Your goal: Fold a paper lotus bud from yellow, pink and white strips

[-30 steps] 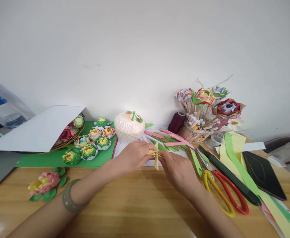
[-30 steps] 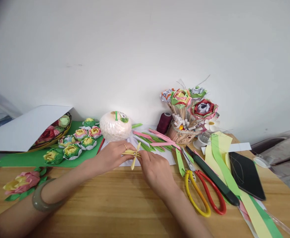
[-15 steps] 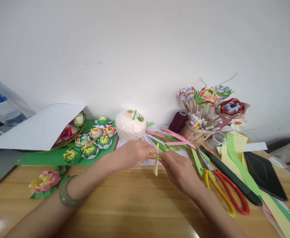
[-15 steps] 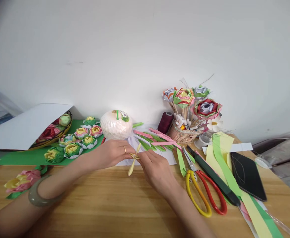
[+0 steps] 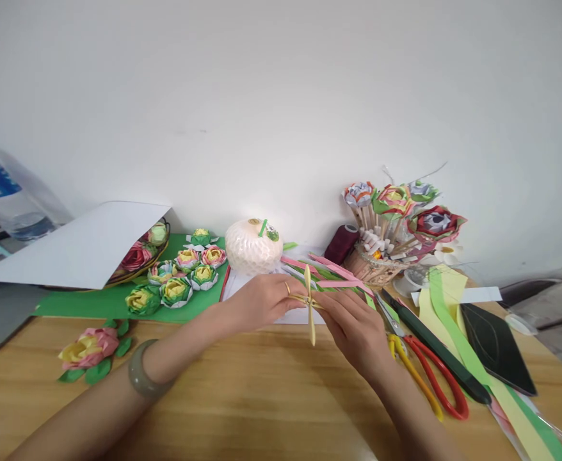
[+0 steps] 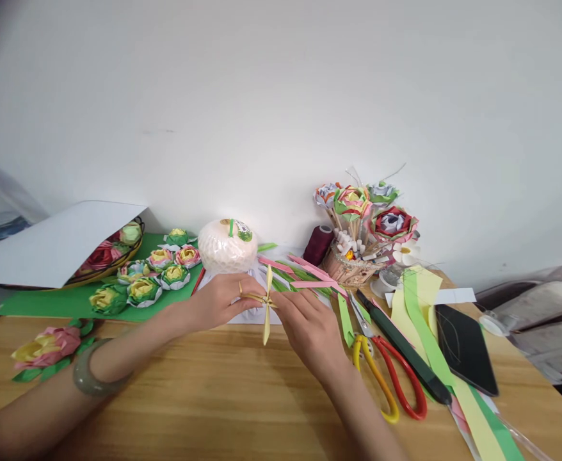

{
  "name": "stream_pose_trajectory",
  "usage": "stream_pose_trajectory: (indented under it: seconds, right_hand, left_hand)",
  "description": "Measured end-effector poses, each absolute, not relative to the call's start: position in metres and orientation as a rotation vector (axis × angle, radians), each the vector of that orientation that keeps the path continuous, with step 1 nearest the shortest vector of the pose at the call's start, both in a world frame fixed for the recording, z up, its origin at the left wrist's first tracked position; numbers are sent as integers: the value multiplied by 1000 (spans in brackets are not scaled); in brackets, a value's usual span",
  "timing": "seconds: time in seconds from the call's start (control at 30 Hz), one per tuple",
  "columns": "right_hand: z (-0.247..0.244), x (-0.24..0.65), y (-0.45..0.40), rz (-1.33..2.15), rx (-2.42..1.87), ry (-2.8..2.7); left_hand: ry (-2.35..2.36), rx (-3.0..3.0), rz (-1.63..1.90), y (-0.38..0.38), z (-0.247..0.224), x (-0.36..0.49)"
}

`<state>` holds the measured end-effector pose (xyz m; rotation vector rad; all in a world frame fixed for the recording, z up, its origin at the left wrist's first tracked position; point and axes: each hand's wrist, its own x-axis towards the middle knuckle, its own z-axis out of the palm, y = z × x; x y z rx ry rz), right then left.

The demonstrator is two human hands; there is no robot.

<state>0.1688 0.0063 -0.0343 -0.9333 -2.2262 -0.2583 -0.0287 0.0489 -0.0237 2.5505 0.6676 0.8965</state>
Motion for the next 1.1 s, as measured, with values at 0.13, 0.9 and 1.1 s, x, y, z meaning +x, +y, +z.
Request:
stream_pose_trajectory:
  seconds: [0.13, 0.9, 1.1]
  right_hand:
    - [-26, 166, 8, 137, -1109, -2170]
    - [-32, 162, 14, 945, -1249, -1766]
    - [-40, 161, 14, 541, -1344, -1453]
  left_hand:
    - [716, 2036, 703, 54, -19, -29]
    - [794, 1281, 650, 57, -25, -24]
    - [848, 1149, 724, 57, -30, -22]
